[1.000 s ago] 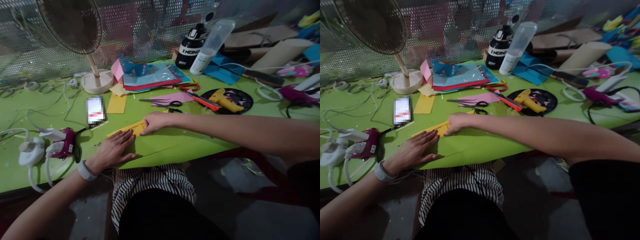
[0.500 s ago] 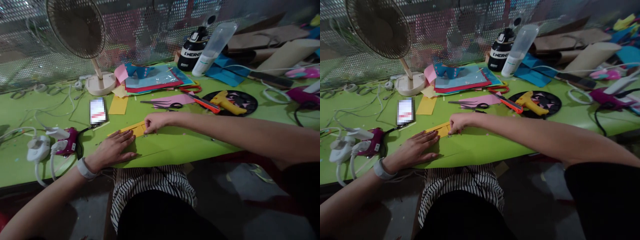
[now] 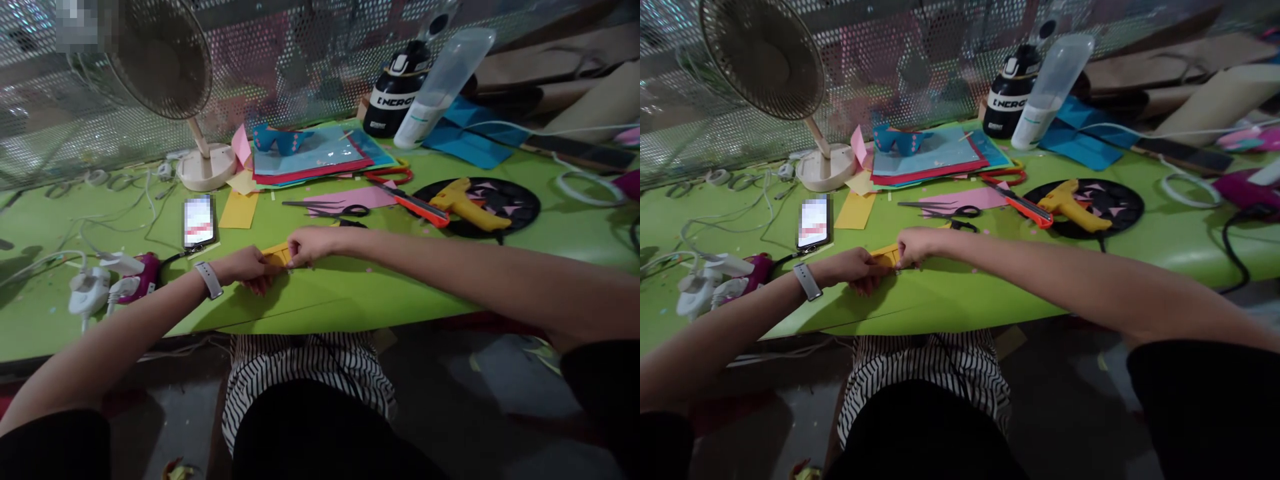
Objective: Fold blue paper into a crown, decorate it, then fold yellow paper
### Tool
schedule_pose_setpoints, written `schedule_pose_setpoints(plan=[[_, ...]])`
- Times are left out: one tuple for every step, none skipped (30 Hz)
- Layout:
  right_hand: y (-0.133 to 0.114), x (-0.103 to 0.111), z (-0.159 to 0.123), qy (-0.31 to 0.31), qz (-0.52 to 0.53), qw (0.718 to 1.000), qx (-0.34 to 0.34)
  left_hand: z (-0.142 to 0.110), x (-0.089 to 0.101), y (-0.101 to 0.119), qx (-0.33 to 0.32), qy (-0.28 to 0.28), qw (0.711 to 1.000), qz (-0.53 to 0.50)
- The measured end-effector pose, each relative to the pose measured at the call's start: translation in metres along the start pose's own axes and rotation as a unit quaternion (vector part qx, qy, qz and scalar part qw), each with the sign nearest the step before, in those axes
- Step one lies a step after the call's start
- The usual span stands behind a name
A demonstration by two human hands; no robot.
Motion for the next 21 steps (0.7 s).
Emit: schedule_pose_setpoints(plan=[[0.000, 0.000, 0.000, 0.001, -0.006, 1.000, 0.000, 0.000, 0.000, -0.002, -0.001, 0.001, 1.000, 0.000], [0.000, 0.000, -0.001, 0.002, -0.012, 1.000, -0.001, 0.000, 0.000, -0.003, 0.000, 0.002, 1.000, 0.000], [0.001, 0.001, -0.001, 0.003, -0.020, 1.000, 0.000, -0.001, 0.000, -0.004, 0.002, 0.003, 1.000, 0.002], [0.001, 0.001, 0.000, 0.004, -0.029, 1.000, 0.001, -0.002, 0.001, -0.005, 0.006, 0.004, 1.000, 0.004], [0.002, 0.001, 0.000, 0.004, -0.036, 0.999, 0.002, -0.003, 0.001, -0.006, 0.010, 0.005, 1.000, 0.008], [0.002, 0.001, 0.000, 0.003, -0.042, 0.999, 0.004, -0.005, 0.001, -0.007, 0.014, 0.007, 1.000, 0.012], [0.002, 0.001, 0.000, 0.002, -0.046, 0.999, 0.006, -0.007, 0.001, -0.009, 0.018, 0.008, 1.000, 0.015], [0.002, 0.001, -0.001, 0.002, -0.048, 0.999, 0.006, -0.010, 0.002, -0.012, 0.023, 0.010, 1.000, 0.016], [0.003, 0.001, -0.001, 0.002, -0.050, 0.999, 0.007, -0.012, 0.002, -0.015, 0.028, 0.011, 0.999, 0.015], [0.003, 0.000, -0.001, 0.003, -0.050, 0.999, 0.007, -0.015, 0.003, -0.018, 0.034, 0.012, 0.999, 0.011], [0.003, 0.000, -0.002, 0.005, -0.050, 0.999, 0.006, -0.018, 0.003, -0.021, 0.038, 0.011, 0.999, 0.005], [0.003, 0.000, -0.001, 0.006, -0.047, 0.999, 0.007, -0.020, 0.003, -0.024, 0.043, 0.012, 0.999, -0.002], [0.004, -0.001, -0.001, 0.007, -0.043, 0.999, 0.008, -0.023, 0.004, -0.027, 0.047, 0.014, 0.999, -0.008], [0.004, -0.001, -0.001, 0.008, -0.038, 0.999, 0.011, -0.025, 0.004, -0.030, 0.051, 0.017, 0.998, -0.013], [0.005, -0.001, 0.000, 0.008, -0.034, 0.999, 0.012, -0.027, 0.004, -0.033, 0.054, 0.021, 0.998, -0.017], [0.005, -0.001, 0.000, 0.009, -0.030, 0.999, 0.014, -0.028, 0.004, -0.036, 0.057, 0.024, 0.998, -0.020], [0.005, -0.001, -0.001, 0.012, -0.028, 0.999, 0.017, -0.030, 0.004, -0.038, 0.056, 0.026, 0.998, -0.022], [0.006, -0.001, -0.002, 0.017, -0.029, 0.999, 0.022, -0.033, 0.004, -0.040, 0.053, 0.026, 0.998, -0.021], [0.006, -0.002, -0.005, 0.027, -0.035, 0.999, 0.030, -0.036, 0.004, -0.043, 0.049, 0.023, 0.998, -0.018], [0.006, -0.003, -0.010, 0.044, -0.050, 0.997, 0.040, -0.040, 0.004, -0.044, 0.047, 0.018, 0.999, -0.014], [0.007, -0.005, -0.015, 0.069, -0.076, 0.993, 0.055, -0.044, 0.003, -0.046, 0.046, 0.015, 0.999, -0.011]])
Point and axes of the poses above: each hand's wrist, its own z-axis towards the middle knuckle, its own x-axis out of the back of the hand, y = z × x, the point moved 2 cm from there along z, towards the middle knuckle, and after that the axes turned 8 degrees about -y, right-handed, at the moved point
